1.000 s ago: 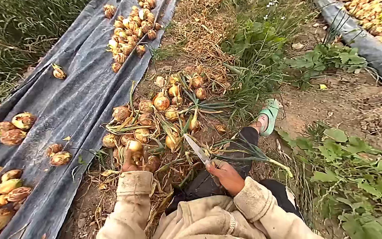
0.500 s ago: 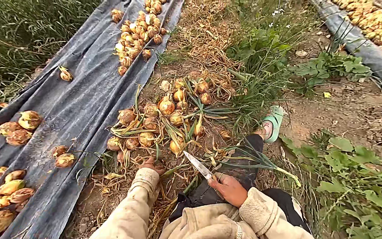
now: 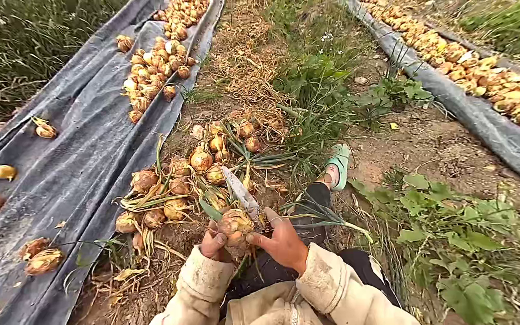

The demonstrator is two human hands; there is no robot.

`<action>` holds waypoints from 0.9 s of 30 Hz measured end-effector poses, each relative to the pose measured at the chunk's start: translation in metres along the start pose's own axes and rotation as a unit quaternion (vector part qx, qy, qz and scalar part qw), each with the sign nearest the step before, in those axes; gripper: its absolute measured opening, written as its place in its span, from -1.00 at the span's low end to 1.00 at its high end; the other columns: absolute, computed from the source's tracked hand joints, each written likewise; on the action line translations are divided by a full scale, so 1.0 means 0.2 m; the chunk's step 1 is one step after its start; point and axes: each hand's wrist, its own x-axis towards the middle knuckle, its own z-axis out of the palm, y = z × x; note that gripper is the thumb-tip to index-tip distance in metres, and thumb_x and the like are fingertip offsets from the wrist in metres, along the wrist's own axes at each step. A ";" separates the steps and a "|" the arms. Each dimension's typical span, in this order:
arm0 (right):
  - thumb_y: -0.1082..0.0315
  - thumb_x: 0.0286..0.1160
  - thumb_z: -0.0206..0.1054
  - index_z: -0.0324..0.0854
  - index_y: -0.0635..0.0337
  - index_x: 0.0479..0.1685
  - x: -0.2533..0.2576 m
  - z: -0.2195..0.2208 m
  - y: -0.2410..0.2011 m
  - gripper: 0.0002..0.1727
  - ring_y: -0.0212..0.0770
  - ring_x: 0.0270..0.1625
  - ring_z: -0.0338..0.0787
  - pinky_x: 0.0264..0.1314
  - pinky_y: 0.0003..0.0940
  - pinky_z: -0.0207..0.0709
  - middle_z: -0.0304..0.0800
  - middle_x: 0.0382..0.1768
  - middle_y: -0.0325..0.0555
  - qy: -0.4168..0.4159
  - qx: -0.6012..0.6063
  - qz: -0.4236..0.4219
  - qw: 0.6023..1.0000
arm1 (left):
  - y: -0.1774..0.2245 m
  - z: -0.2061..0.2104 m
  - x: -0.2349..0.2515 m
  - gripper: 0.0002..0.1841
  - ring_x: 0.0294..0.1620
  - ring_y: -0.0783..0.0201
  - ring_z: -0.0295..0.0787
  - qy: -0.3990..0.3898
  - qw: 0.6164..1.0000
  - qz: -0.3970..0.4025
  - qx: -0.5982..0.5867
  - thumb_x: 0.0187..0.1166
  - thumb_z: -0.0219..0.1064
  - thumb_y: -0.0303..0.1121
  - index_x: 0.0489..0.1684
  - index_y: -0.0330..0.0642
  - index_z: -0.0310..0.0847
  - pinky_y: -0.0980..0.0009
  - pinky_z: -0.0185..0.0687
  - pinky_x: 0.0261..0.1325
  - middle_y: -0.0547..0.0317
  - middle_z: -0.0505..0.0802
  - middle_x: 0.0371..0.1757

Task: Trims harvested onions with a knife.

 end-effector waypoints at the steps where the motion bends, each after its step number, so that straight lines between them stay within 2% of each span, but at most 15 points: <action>1: -0.28 0.22 0.52 0.52 0.34 0.48 -0.01 -0.01 0.01 -0.04 -0.14 0.37 0.74 0.48 -0.12 0.55 0.79 0.22 0.13 0.003 0.003 0.004 1.000 | 0.00 0.03 0.00 -0.22 -0.09 0.28 0.92 0.021 1.000 -0.013 0.001 -0.06 0.80 -0.03 0.26 -0.06 0.63 0.27 0.87 0.02 0.15 0.94 -0.07; 3: -0.28 0.20 0.54 0.49 0.36 0.48 -0.02 -0.02 0.05 -0.01 -0.18 0.38 0.70 0.50 -0.20 0.52 0.75 0.26 0.13 -0.002 0.033 0.028 0.999 | 0.01 0.11 0.00 -0.07 -0.17 0.23 0.94 0.104 0.993 -0.046 0.022 -0.25 0.88 -0.06 0.28 -0.15 0.55 0.23 0.90 -0.09 0.08 0.94 -0.14; 5: -0.25 0.16 0.58 0.49 0.32 0.48 -0.02 -0.02 0.10 -0.03 -0.29 0.29 0.74 0.41 -0.31 0.58 0.77 0.22 0.03 0.007 0.073 0.041 0.996 | 0.04 0.19 0.02 0.19 -0.22 0.26 0.91 0.167 0.971 -0.074 0.156 -0.45 0.88 -0.19 0.48 -0.20 0.28 0.26 0.89 -0.17 0.08 0.87 -0.13; 6: -0.21 0.16 0.59 0.48 0.31 0.48 -0.03 -0.03 0.10 -0.05 -0.32 0.22 0.75 0.34 -0.34 0.60 0.77 0.19 0.01 0.010 0.088 0.045 0.995 | 0.06 0.22 0.03 0.29 -0.19 0.28 0.90 0.174 0.951 -0.082 0.240 -0.51 0.82 -0.26 0.59 -0.22 0.14 0.29 0.89 -0.13 0.08 0.84 -0.07; 8: -0.15 0.18 0.61 0.42 0.31 0.54 -0.02 -0.06 0.11 -0.04 -0.28 0.16 0.75 0.29 -0.31 0.62 0.74 0.19 0.05 -0.001 0.104 0.071 0.992 | 0.09 0.25 0.04 0.40 -0.14 0.30 0.90 0.162 0.927 -0.082 0.328 -0.56 0.78 -0.32 0.69 -0.25 -0.01 0.30 0.88 -0.06 0.05 0.83 0.02; 10: -0.12 0.13 0.65 0.45 0.25 0.42 -0.02 -0.07 0.11 -0.11 -0.33 -0.01 0.76 0.11 -0.36 0.65 0.74 0.04 -0.04 0.005 0.122 0.085 0.989 | 0.09 0.27 0.03 0.42 -0.12 0.35 0.90 0.146 0.918 -0.057 0.364 -0.56 0.77 -0.29 0.72 -0.22 -0.03 0.35 0.88 -0.04 0.09 0.84 0.04; 12: -0.09 0.06 0.70 0.40 0.21 0.47 -0.02 -0.09 0.10 -0.05 -0.29 0.13 0.75 0.23 -0.31 0.64 0.72 0.13 -0.02 0.008 0.126 0.087 0.988 | 0.07 0.27 0.02 0.46 -0.05 0.38 0.90 0.136 0.898 -0.007 0.418 -0.61 0.81 -0.23 0.71 -0.29 -0.01 0.36 0.88 0.03 0.09 0.85 0.08; 15: -0.14 -0.05 0.73 0.24 0.23 0.65 -0.02 -0.13 0.07 0.17 -0.25 0.32 0.71 0.41 -0.26 0.59 0.69 0.29 0.05 -0.007 0.089 0.072 0.993 | 0.08 0.26 0.01 0.42 0.11 0.32 0.86 0.086 0.830 0.070 0.547 -0.61 0.85 -0.10 0.64 -0.37 0.11 0.29 0.84 0.18 0.03 0.83 0.21; 17: -0.20 -0.14 0.75 0.26 0.22 0.63 -0.03 -0.14 0.07 0.21 -0.32 0.28 0.74 0.38 -0.31 0.62 0.73 0.24 -0.02 -0.023 0.077 0.054 0.995 | 0.07 0.24 0.00 0.35 0.18 0.23 0.81 0.040 0.801 0.120 0.585 -0.57 0.87 -0.09 0.56 -0.38 0.22 0.23 0.80 0.22 -0.13 0.76 0.27; 19: -0.16 -0.16 0.76 0.32 0.21 0.58 -0.04 -0.13 0.08 0.16 -0.38 0.22 0.77 0.33 -0.37 0.66 0.76 0.18 -0.11 -0.039 0.132 0.037 0.990 | 0.05 0.21 -0.02 0.19 0.17 0.21 0.79 -0.001 0.808 0.161 0.566 -0.48 0.87 -0.06 0.43 -0.34 0.37 0.23 0.79 0.21 -0.13 0.76 0.23; 21: -0.06 -0.14 0.77 0.36 0.21 0.53 -0.05 -0.10 0.10 0.09 -0.37 0.13 0.83 0.25 -0.39 0.73 0.81 0.10 -0.15 -0.046 0.251 0.042 0.966 | 0.04 0.21 -0.03 -0.01 0.11 0.34 0.84 -0.016 0.842 0.182 0.507 -0.33 0.88 -0.06 0.31 -0.15 0.50 0.30 0.84 0.19 0.16 0.85 0.14; 23: -0.01 -0.13 0.77 0.37 0.21 0.40 -0.06 -0.06 0.11 -0.01 -0.35 -0.02 0.86 0.06 -0.41 0.76 0.82 -0.03 -0.17 -0.035 0.353 0.049 0.934 | 0.01 0.21 -0.02 -0.21 0.17 0.40 0.82 -0.019 0.874 0.198 0.444 0.01 0.80 0.01 0.31 0.08 0.53 0.35 0.83 0.23 0.36 0.83 0.20; 24: 0.07 -0.10 0.75 0.35 0.23 0.40 -0.06 -0.03 0.10 -0.05 -0.34 -0.03 0.86 0.05 -0.41 0.77 0.82 -0.04 -0.15 -0.021 0.379 0.051 0.924 | -0.02 0.22 -0.02 -0.28 0.16 0.43 0.81 -0.001 0.880 0.200 0.431 0.17 0.71 0.06 0.34 0.05 0.52 0.38 0.82 0.22 0.37 0.83 0.21; 26: 0.18 -0.13 0.74 0.30 0.25 0.50 -0.06 0.00 0.10 0.01 -0.32 0.08 0.84 0.19 -0.40 0.75 0.79 0.07 -0.10 0.005 0.366 0.056 0.929 | -0.08 0.27 -0.02 -0.25 0.00 0.50 0.80 0.078 0.868 0.169 0.460 0.39 0.46 0.17 0.36 -0.30 0.51 0.45 0.79 0.09 0.22 0.82 0.10; 27: 0.21 -0.17 0.77 0.31 0.26 0.51 -0.06 0.02 0.10 0.04 -0.30 0.15 0.83 0.26 -0.38 0.74 0.79 0.12 -0.06 0.018 0.342 0.057 0.938 | -0.10 0.29 -0.02 -0.23 -0.09 0.51 0.78 0.119 0.864 0.134 0.471 0.43 0.35 0.19 0.35 -0.39 0.52 0.44 0.76 0.02 0.15 0.81 0.04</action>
